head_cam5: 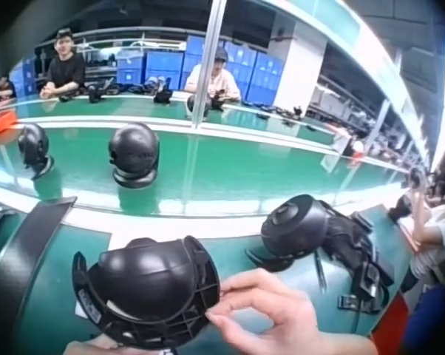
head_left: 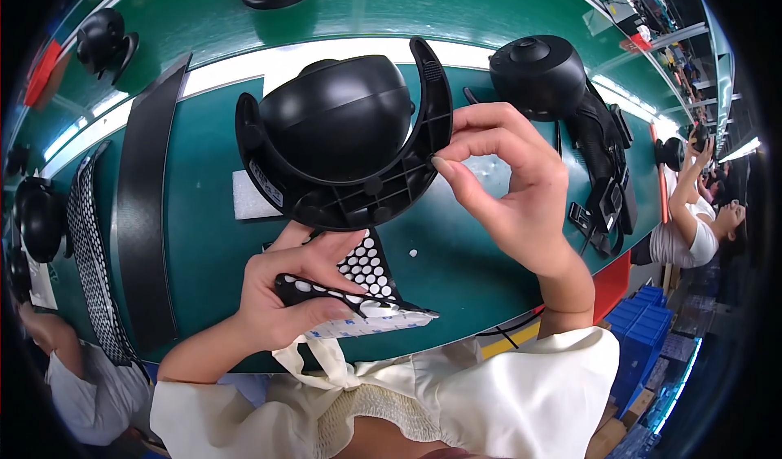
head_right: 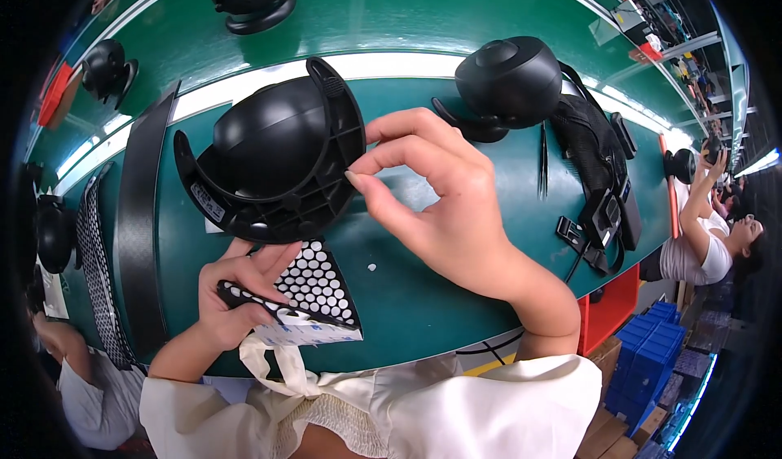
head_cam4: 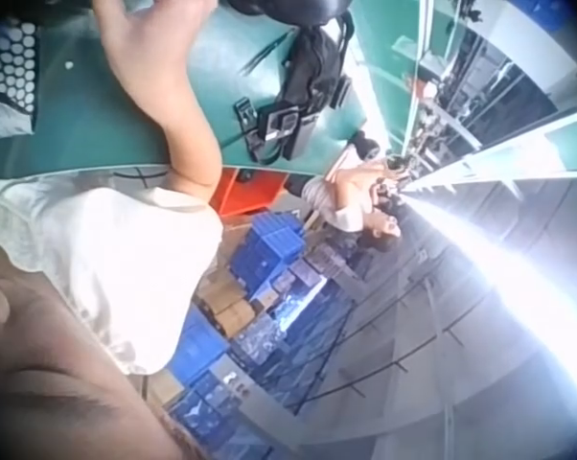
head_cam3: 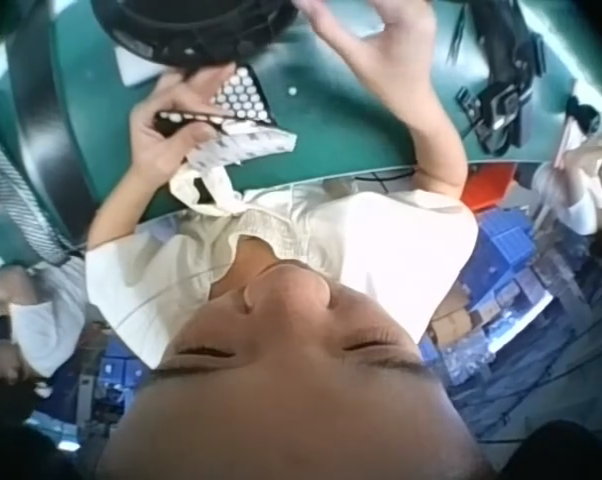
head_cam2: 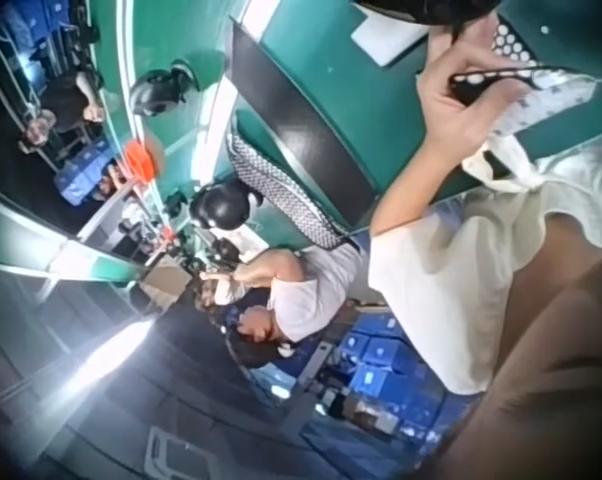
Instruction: Assembling black plastic helmet components on a factory production line.
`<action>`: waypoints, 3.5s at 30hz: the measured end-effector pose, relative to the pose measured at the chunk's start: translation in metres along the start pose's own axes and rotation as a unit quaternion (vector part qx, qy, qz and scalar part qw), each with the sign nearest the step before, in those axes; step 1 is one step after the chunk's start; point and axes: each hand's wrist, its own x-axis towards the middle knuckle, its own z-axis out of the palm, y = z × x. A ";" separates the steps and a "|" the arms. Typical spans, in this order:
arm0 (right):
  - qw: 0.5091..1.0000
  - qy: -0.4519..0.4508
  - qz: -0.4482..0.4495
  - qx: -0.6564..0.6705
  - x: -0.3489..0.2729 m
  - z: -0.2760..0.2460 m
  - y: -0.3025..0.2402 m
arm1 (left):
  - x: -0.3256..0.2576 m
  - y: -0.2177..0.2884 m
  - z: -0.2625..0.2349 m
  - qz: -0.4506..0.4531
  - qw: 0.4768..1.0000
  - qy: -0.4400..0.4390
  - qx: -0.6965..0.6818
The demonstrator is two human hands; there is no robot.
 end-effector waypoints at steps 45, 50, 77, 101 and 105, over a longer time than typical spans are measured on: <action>0.853 -0.052 0.246 0.457 -0.012 0.044 -0.018 | -0.003 -0.004 0.000 0.065 0.997 -0.016 0.050; 0.831 -0.126 0.307 0.447 -0.013 0.034 -0.015 | -0.008 -0.003 -0.004 0.013 0.992 -0.011 0.129; 0.851 -0.121 -0.218 -0.462 0.202 0.157 0.103 | -0.009 -0.034 -0.005 0.056 0.998 0.009 0.025; 0.903 0.383 0.113 0.157 0.220 -0.047 0.154 | -0.007 -0.031 0.000 0.035 0.993 -0.009 0.114; 0.837 0.140 0.218 0.483 0.179 -0.060 0.049 | -0.014 -0.021 0.002 0.028 0.997 -0.022 0.070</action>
